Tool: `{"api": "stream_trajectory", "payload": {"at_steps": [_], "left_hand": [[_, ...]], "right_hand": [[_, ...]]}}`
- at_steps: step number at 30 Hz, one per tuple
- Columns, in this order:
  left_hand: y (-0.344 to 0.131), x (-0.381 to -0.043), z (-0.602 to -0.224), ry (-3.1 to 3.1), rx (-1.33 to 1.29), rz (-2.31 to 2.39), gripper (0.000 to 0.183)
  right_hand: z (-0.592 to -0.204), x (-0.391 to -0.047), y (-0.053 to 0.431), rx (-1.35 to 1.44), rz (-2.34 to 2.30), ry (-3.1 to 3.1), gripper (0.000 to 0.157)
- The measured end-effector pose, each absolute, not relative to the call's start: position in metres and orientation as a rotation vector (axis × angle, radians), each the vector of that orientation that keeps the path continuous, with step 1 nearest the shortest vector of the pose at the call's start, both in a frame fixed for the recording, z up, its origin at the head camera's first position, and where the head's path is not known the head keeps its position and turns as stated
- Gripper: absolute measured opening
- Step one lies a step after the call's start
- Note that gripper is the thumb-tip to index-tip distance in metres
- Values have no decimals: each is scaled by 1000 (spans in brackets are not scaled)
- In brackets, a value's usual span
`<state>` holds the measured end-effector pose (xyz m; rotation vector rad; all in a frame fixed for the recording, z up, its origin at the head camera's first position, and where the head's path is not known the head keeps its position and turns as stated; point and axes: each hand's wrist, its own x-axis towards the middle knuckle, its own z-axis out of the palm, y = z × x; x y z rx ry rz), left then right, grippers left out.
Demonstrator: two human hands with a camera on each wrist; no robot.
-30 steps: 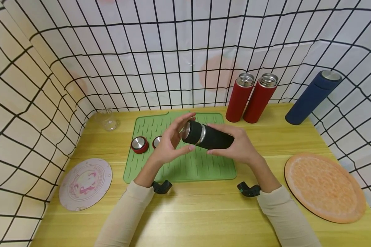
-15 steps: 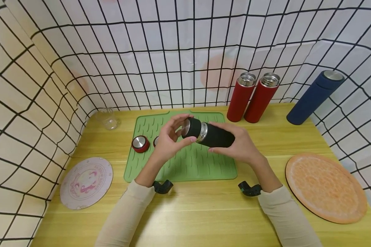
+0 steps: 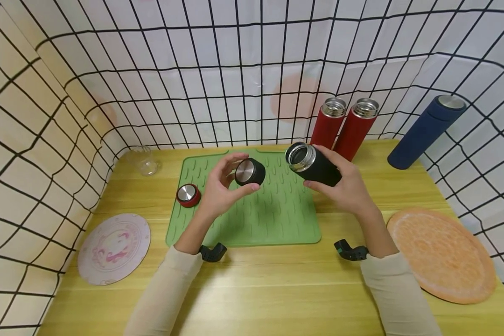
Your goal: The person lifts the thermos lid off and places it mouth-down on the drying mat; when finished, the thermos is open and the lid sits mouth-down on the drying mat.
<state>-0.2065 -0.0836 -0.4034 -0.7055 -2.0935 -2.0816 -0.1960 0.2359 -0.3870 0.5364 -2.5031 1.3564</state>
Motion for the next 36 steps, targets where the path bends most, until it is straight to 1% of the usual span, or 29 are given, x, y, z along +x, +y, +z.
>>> {"api": "stream_trajectory", "payload": {"at_steps": [3,8,14,17,24,30,36], "left_hand": [[-90,-206,-406,-2144,-647,-2057,71],[-100,-207,-407,-2264,-549,-1932,69],[-106,-211,-411,-2385,-537,-1748,72],[-107,-212,-416,-2457,-548,-1666,71],[-106,-212,-426,-2575,-571,-1545,69],[-102,-210,-430,-2653,-585,-1519,70],[-96,-209,-436,-2715,-609,-1469,69]], "right_hand": [[-384,-198,247,486,1383,-2468,85],[-380,-202,267,441,1413,-2400,87],[-377,-203,286,357,1436,-2307,80],[-378,-204,296,267,1431,-2292,76],[-379,-207,320,-44,1462,-2181,69],[-383,-212,333,-241,1514,-1961,68],[-385,-230,342,-359,1623,-1864,68]]}}
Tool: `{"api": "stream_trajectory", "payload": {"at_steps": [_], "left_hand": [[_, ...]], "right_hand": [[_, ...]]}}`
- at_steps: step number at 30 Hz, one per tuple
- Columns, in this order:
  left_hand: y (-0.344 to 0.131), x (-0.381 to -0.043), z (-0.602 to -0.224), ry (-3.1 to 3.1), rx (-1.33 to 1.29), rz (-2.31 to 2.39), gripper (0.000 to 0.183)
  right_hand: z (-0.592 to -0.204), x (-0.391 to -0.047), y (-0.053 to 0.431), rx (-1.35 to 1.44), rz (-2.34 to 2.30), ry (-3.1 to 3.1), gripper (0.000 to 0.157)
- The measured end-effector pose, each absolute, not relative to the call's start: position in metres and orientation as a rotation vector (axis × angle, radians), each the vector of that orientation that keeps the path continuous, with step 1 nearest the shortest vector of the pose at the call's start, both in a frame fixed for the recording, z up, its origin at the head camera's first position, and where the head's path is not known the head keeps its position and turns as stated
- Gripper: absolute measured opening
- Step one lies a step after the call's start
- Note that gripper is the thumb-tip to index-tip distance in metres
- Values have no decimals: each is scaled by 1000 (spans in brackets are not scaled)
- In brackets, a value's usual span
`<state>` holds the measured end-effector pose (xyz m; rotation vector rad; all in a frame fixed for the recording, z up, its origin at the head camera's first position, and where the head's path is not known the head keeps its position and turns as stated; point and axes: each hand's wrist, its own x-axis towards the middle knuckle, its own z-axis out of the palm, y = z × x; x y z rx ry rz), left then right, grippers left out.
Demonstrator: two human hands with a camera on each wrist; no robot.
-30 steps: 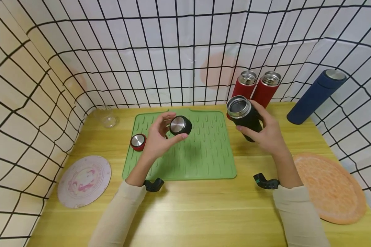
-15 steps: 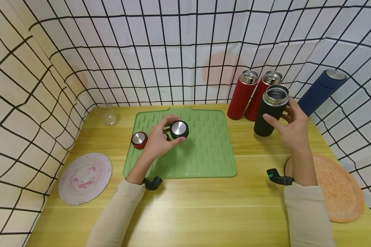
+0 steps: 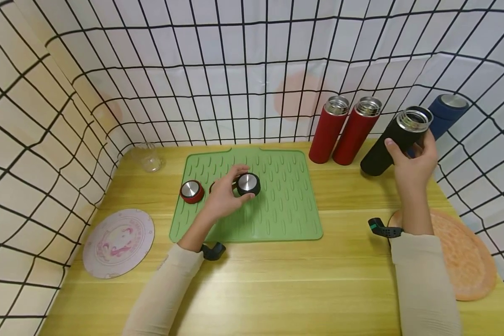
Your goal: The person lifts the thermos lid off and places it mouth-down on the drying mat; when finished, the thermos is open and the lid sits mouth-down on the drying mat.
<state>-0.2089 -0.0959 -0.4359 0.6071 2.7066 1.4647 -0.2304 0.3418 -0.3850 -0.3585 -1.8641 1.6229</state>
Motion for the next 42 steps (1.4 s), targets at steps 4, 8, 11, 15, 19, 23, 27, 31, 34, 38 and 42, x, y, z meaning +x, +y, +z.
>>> {"api": "stream_trajectory", "payload": {"at_steps": [4,8,11,15,19,23,27,31,34,38,42], "left_hand": [[-92,-211,-445,2694,629,1409,71],[-88,-212,-452,2706,651,1340,73],[-86,-212,-455,2716,645,1296,75],[-81,-213,-459,2723,638,1245,75],[-78,-213,-466,2724,642,1203,74],[-77,-212,-470,2714,630,1187,74],[-77,-211,-469,2704,626,1186,74],[-77,-212,-469,2700,630,1189,76],[-77,-212,-468,2696,625,1186,79],[-78,-212,-464,2693,606,1181,80],[-81,-211,-458,2704,593,1193,78]], "right_hand": [[-386,-248,346,-399,1587,-1900,70],[-388,-264,352,-437,1539,-1957,70],[-390,-275,356,-449,1525,-1963,68],[-392,-284,361,-464,1529,-1941,66],[-393,-288,364,-498,1548,-1976,63],[-396,-288,365,-561,1569,-2045,64],[-399,-288,368,-587,1584,-2073,68],[-399,-287,370,-563,1572,-2103,71],[-398,-285,370,-546,1577,-2130,75],[-396,-278,369,-550,1580,-2138,79],[-393,-269,368,-565,1519,-2117,76]]}}
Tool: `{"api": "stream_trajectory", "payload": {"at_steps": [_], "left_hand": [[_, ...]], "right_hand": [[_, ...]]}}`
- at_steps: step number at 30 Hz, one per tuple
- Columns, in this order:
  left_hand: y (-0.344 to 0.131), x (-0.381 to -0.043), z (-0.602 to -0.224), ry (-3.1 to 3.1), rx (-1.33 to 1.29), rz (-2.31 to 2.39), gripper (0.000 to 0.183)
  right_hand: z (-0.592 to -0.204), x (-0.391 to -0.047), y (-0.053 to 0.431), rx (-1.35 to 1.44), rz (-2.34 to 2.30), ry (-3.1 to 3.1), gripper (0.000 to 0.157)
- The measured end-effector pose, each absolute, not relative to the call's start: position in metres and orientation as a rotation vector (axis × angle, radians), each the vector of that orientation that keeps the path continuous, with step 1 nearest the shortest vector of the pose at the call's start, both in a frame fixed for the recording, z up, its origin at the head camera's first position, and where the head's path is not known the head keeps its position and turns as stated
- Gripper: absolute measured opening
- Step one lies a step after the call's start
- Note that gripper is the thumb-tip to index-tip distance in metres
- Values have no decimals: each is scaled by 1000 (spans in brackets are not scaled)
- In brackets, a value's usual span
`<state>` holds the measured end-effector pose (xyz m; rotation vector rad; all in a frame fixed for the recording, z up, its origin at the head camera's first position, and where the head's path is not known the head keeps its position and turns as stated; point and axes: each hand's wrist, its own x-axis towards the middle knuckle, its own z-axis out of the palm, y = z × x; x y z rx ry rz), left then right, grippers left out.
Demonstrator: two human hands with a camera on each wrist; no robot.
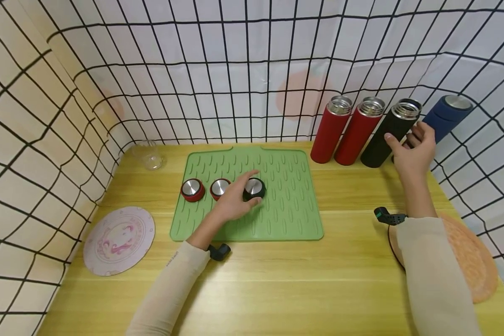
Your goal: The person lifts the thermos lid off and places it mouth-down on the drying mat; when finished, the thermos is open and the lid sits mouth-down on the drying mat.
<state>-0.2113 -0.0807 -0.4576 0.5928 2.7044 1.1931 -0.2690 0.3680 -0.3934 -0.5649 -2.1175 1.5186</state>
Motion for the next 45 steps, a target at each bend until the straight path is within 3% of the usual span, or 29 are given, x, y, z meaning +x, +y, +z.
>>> {"api": "stream_trajectory", "payload": {"at_steps": [12,23,30,39,45], "left_hand": [[-98,-212,-445,2740,645,1301,68],[-107,-214,-445,2763,652,1373,64],[-108,-216,-448,2766,679,1391,66],[-106,-221,-458,2666,669,1452,83],[-103,-219,-456,2652,680,1466,88]], "right_hand": [[-390,-250,391,-628,1416,-1919,57],[-392,-260,427,-814,1486,-2130,87],[-395,-274,439,-703,1680,-2127,99],[-395,-283,446,-742,1704,-2060,82],[-394,-262,435,-701,1777,-1929,78]]}}
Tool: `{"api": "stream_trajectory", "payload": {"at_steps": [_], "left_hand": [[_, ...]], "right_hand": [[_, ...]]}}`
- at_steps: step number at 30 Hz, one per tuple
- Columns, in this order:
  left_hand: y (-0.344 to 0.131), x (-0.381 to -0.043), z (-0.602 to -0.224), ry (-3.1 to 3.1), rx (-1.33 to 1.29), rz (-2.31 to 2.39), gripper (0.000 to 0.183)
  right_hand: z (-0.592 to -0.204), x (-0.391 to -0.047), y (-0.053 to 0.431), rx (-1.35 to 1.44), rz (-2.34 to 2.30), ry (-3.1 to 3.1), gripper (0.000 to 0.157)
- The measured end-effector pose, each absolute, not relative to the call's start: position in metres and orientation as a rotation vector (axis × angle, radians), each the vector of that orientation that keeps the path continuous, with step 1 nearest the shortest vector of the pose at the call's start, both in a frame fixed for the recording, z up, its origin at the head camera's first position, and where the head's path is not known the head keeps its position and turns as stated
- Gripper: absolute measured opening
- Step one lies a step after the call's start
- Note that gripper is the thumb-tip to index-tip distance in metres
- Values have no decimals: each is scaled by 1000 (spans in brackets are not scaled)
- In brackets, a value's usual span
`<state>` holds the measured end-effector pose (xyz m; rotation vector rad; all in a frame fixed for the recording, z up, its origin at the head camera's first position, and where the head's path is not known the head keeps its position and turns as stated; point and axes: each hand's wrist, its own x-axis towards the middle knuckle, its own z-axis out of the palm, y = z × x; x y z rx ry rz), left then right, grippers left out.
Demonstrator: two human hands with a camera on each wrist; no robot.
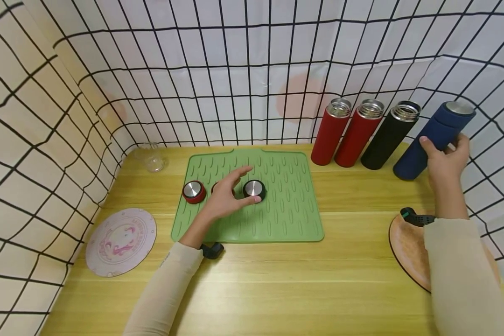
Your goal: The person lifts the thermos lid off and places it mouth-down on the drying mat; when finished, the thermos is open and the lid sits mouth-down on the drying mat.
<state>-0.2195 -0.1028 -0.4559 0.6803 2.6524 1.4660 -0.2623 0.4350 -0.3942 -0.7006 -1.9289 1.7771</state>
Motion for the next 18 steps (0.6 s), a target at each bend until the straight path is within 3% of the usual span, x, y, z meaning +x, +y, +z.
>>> {"api": "stream_trajectory", "payload": {"at_steps": [10,18], "left_hand": [[-93,-212,-441,2652,698,1469,92],[-87,-209,-427,2663,790,1495,91]], "right_hand": [[-391,-208,379,-256,1789,-1709,72],[-394,-189,329,114,1863,-1860,71]]}}
